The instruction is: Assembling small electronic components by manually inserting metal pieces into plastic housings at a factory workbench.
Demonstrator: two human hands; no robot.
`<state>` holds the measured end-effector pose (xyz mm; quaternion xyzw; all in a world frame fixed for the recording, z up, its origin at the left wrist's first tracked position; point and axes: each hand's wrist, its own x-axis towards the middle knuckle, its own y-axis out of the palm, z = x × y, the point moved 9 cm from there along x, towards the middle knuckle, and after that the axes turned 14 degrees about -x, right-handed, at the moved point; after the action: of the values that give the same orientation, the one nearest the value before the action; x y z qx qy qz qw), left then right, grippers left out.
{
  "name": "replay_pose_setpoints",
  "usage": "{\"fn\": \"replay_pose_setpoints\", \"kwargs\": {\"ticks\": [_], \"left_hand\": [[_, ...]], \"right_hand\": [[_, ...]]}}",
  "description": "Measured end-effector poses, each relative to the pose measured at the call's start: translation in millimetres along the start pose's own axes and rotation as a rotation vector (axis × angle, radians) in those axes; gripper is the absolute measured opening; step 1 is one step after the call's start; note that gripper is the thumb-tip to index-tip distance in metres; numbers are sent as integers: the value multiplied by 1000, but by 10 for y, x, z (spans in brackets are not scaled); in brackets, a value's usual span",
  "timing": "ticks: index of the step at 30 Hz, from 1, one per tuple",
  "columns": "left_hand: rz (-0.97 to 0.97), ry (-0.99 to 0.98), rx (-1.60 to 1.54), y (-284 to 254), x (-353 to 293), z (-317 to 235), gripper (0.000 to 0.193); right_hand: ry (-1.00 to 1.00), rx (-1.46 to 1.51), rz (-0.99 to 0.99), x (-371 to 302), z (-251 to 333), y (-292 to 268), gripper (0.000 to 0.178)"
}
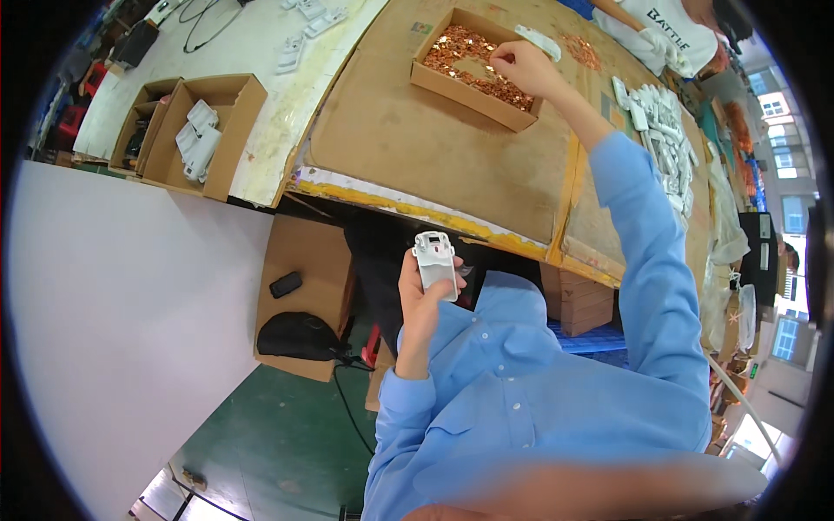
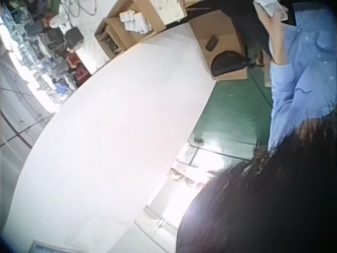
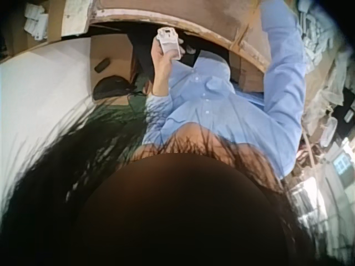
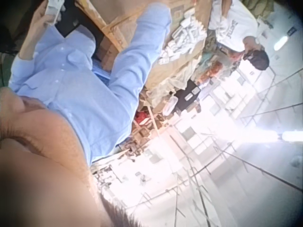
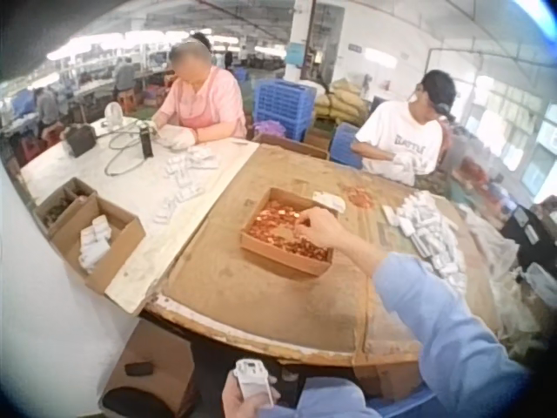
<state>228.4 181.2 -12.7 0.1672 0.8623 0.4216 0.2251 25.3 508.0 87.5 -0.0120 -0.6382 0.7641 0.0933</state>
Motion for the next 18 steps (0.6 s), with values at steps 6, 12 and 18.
{"fn": "replay_pose_setpoints", "kwargs": {"ticks": [6,12,18], "left_hand": [[-1,-95,-41,-27,72,66,46],[-26,-105,-29,-97,148,65,41],[-43,-65,-6,-113,185,39,46]], "right_hand": [[155,-274,151,565,-252,452,28],[284,-393,236,657,-260,517,39],[369,-360,223,521,-152,383,46]]}}
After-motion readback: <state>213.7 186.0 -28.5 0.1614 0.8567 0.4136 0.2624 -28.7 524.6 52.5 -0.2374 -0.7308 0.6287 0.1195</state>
